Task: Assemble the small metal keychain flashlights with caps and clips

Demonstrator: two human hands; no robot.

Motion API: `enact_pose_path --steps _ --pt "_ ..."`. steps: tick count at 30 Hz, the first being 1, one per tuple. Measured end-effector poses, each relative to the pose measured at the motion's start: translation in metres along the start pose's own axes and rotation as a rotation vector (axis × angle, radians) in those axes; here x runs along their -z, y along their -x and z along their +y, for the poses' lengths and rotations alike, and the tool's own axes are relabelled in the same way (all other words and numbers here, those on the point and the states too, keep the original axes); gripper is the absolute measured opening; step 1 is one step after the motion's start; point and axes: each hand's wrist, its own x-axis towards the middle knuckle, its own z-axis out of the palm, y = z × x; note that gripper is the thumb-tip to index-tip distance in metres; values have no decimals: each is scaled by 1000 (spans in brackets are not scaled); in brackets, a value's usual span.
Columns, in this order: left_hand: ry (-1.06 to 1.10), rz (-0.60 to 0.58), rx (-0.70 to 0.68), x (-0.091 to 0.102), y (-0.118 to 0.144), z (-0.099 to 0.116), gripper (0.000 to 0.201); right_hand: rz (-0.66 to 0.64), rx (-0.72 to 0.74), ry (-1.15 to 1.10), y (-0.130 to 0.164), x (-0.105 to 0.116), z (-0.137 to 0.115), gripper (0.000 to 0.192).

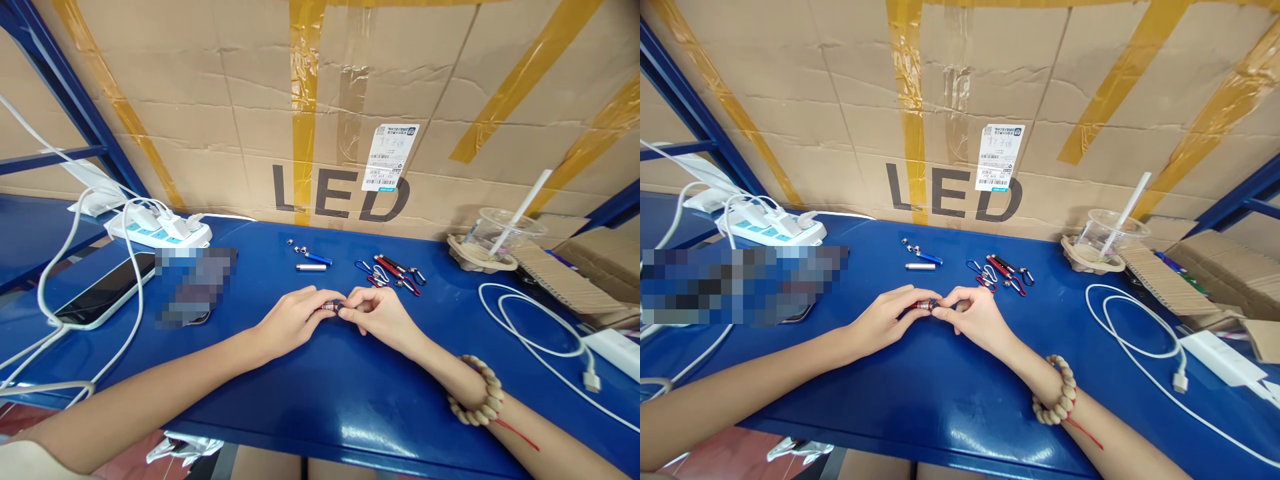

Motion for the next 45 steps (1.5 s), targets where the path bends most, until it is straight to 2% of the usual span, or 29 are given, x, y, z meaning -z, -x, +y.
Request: enact_pose_path --steps 11,26,45 --pt "-20 71 -67 -2 -1 1 27 -21 -38 5 1 2 -4 35" --pt "-87 12 35 1 -3 6 23 20 -63 55 0 0 -2 35" --pt "-131 -56 89 1 -3 4 25 26 -58 92 3 -4 -6 39"
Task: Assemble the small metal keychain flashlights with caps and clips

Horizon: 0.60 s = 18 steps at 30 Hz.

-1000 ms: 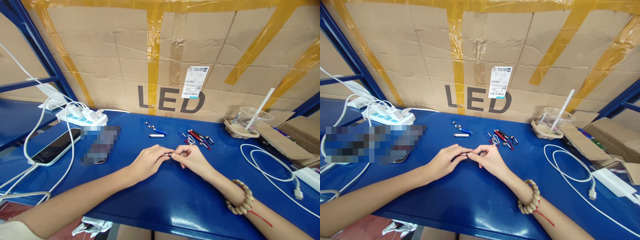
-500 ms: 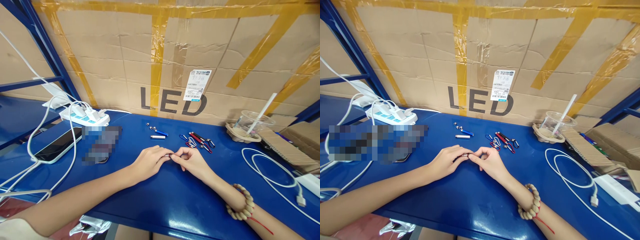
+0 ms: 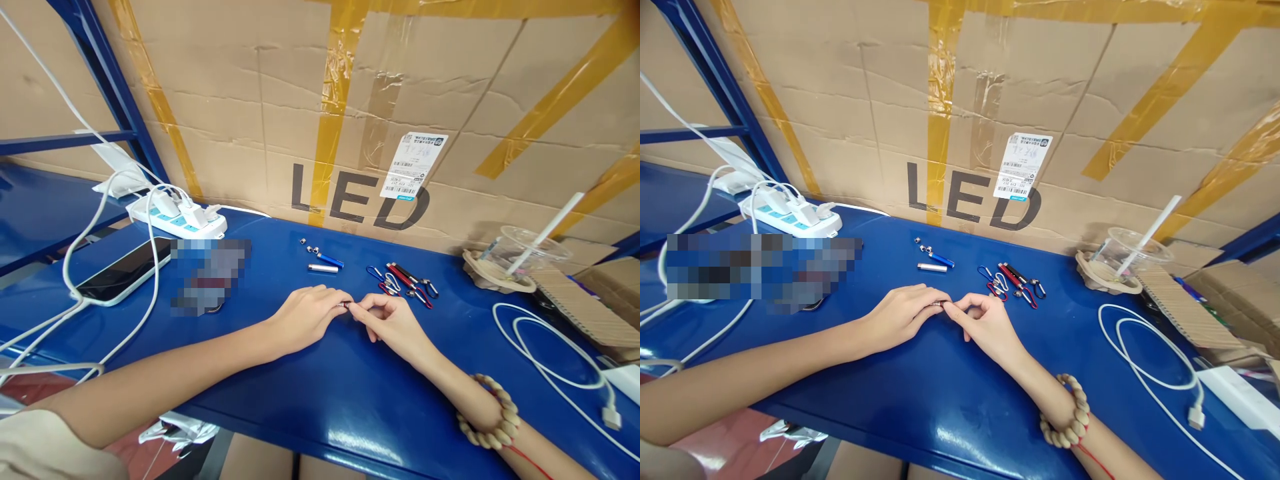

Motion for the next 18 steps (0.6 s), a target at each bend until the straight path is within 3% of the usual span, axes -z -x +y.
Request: enact_pose_path --steps 18 --pt "-47 2 16 -1 -1 0 25 -37 63 29 -1 1 4 39"
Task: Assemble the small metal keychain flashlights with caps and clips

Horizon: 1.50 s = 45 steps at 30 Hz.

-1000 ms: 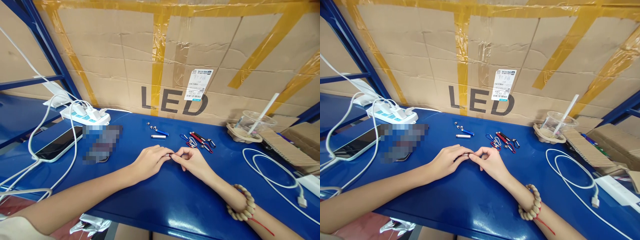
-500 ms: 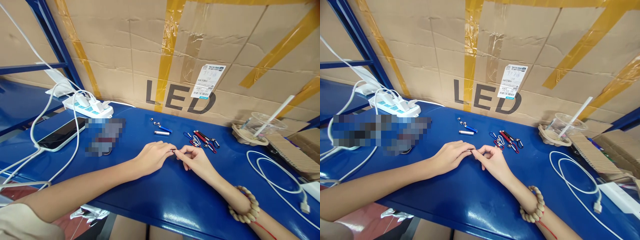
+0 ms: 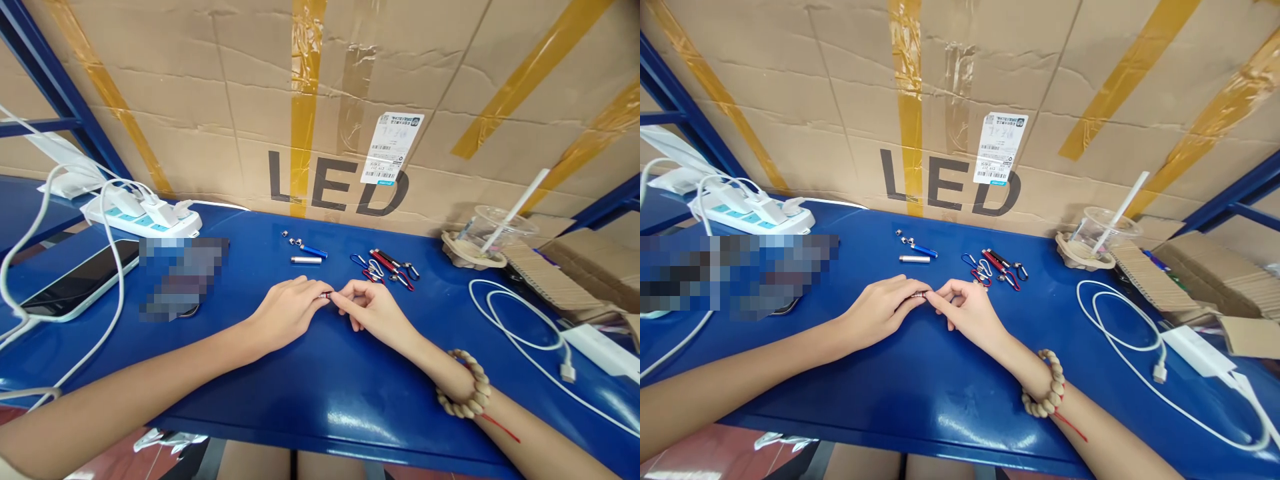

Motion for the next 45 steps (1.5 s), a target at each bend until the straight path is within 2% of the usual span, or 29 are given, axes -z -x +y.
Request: enact_pose_path --steps 5,12,16,25,33,45 --pt "-20 12 36 1 -1 1 23 -16 -34 -49 0 1 -1 44" --pt "-22 15 59 2 -2 0 22 -94 -252 -459 0 3 -10 54" --pt "-26 11 48 2 -2 1 23 -121 -316 -565 0 4 -10 56" --pt "-15 -35 56 2 -3 2 24 -140 -343 -558 2 4 -11 56" --pt "-15 -11 21 1 -2 2 23 -136 -376 -545 -1 4 -12 56" --pt "-5 -31 12 0 -1 3 23 -200 -329 -477 0 3 -7 52"
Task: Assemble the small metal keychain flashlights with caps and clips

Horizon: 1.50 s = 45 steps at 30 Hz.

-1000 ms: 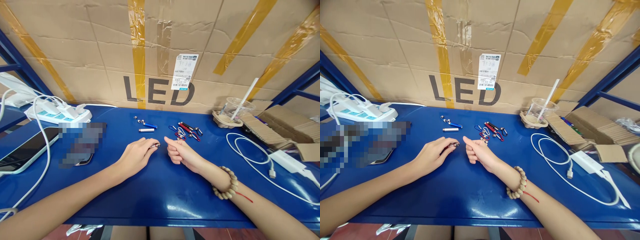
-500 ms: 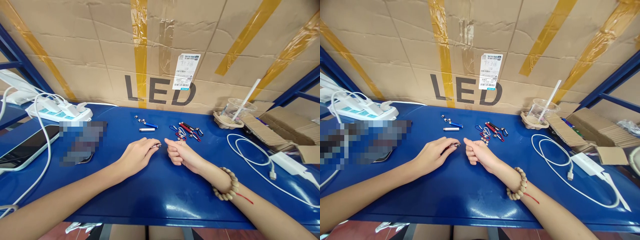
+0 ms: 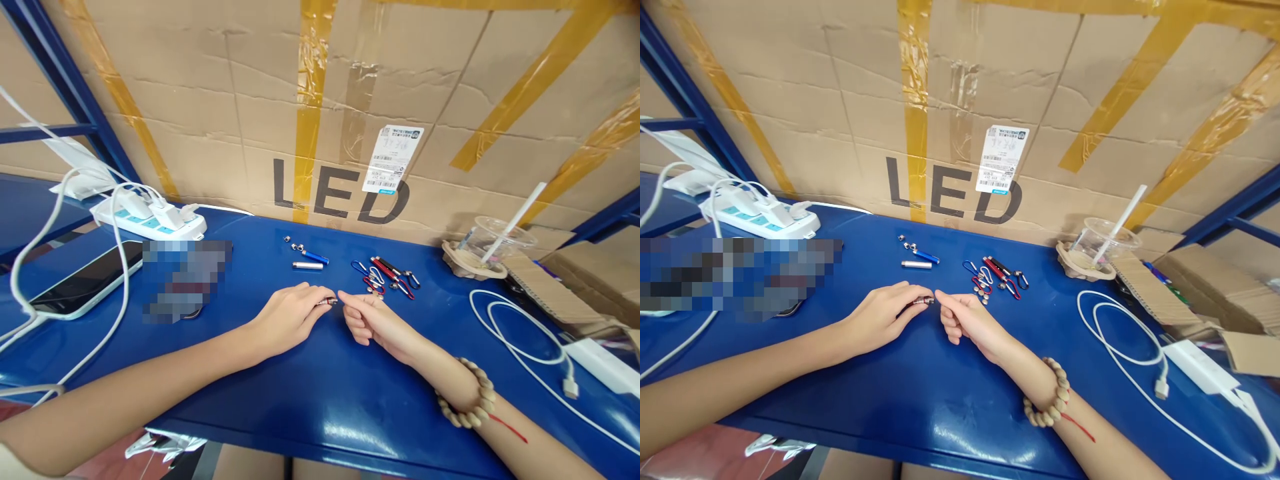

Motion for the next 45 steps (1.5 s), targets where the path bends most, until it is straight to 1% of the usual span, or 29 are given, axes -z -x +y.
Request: enact_pose_path --steps 6,13,18,23,29,32,37,39,42,45 --pt "-14 -6 2 2 4 2 25 -11 26 35 2 -4 -2 49" --pt "6 -3 -10 5 5 3 24 12 42 125 4 -9 -5 47" --pt "18 10 -14 6 5 4 23 38 56 128 4 -11 -4 43" --pt "6 33 -2 9 4 5 23 127 79 129 4 -12 -5 42" --pt "26 23 23 13 5 6 24 217 71 84 3 -12 -6 43" --pt "51 44 38 13 5 7 23 228 80 58 3 -13 -6 42" --pt "42 34 40 9 3 6 24 214 111 58 3 -11 -3 44" --pt "44 40 36 6 3 4 23 221 139 91 1 -10 -1 46" --pt "36 42 36 3 2 1 21 225 237 178 -3 -8 3 49" --pt "39 10 53 3 1 1 20 245 301 259 -6 -6 5 49"
